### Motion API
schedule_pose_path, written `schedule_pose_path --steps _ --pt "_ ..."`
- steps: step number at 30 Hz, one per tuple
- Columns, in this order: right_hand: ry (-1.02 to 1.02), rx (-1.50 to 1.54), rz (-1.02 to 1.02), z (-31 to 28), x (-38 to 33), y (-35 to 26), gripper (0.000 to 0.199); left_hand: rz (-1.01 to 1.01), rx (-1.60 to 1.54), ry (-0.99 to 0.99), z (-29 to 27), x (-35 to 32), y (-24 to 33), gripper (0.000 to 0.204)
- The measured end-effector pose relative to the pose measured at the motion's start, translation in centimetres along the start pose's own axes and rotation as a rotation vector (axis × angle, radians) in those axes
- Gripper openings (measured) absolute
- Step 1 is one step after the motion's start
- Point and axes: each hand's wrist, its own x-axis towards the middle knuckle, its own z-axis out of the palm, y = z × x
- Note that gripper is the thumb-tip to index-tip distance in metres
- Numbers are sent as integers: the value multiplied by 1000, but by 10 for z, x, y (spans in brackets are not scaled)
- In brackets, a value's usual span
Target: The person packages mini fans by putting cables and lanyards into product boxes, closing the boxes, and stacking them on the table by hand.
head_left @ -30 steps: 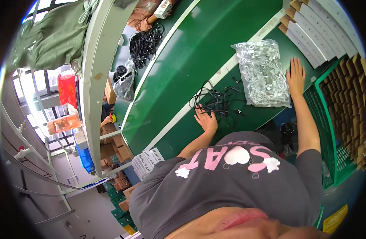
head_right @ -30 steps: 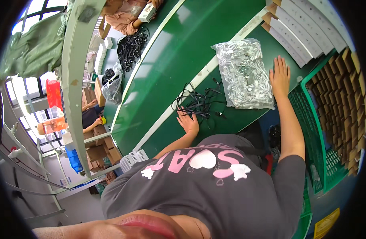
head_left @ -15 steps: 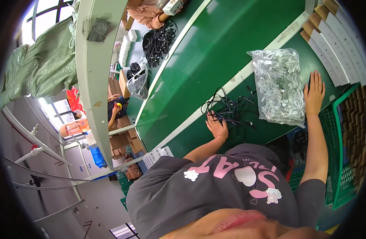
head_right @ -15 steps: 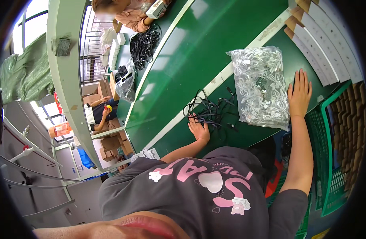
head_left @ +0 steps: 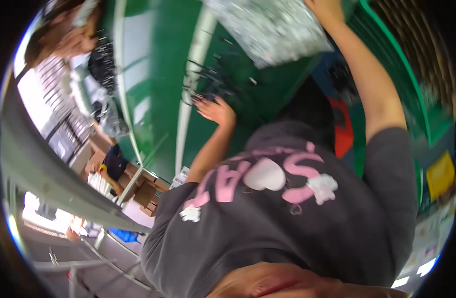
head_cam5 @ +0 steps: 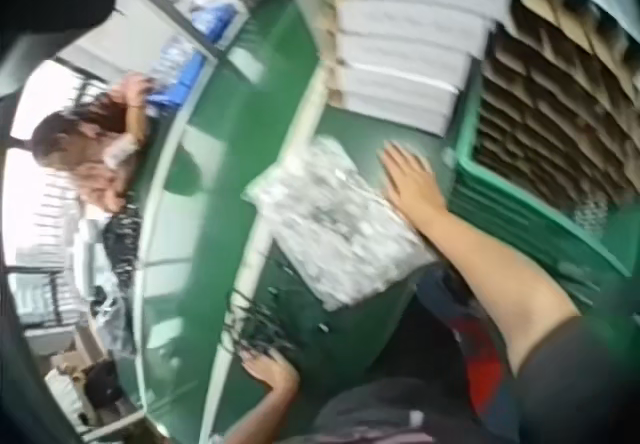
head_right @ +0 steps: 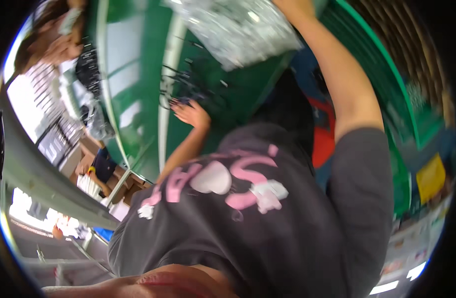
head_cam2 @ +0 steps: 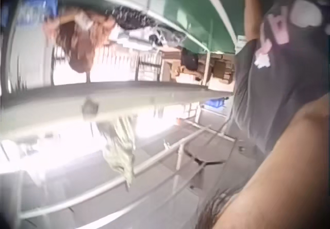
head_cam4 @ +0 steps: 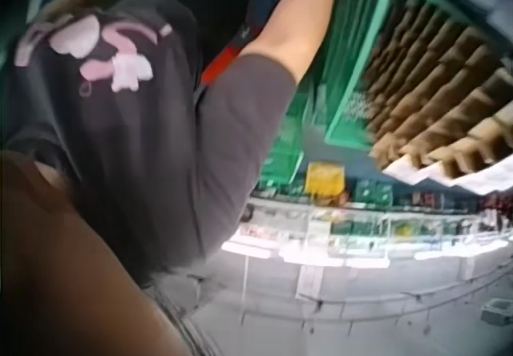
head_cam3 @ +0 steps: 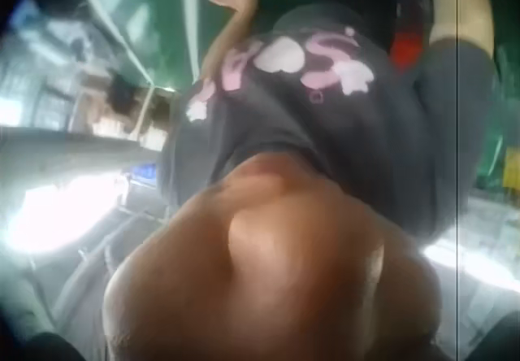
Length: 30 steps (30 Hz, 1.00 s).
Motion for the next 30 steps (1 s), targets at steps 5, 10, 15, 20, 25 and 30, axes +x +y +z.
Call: schedule_pose_path --steps 5,10,15,20,25,30 --pt "178 673 581 -44 -87 19 21 -29 -113 -178 -29 5 24 72" --pt "-139 285 1170 -147 -353 42 26 143 -209 -155 2 -12 5 72" --pt "-871 178 990 -182 -578 -44 51 228 -317 -108 -17 -4 -4 63" --pt "-889 406 768 -120 -630 -73 73 316 -241 89 -12 -4 -21 48" --pt "-977 423 1066 -78 -665 -73 64 282 -218 0 1 -32 -10 50" --pt "-975 427 1107 -28 -630 -58 63 238 -194 -36 -24 -31 -14 49"
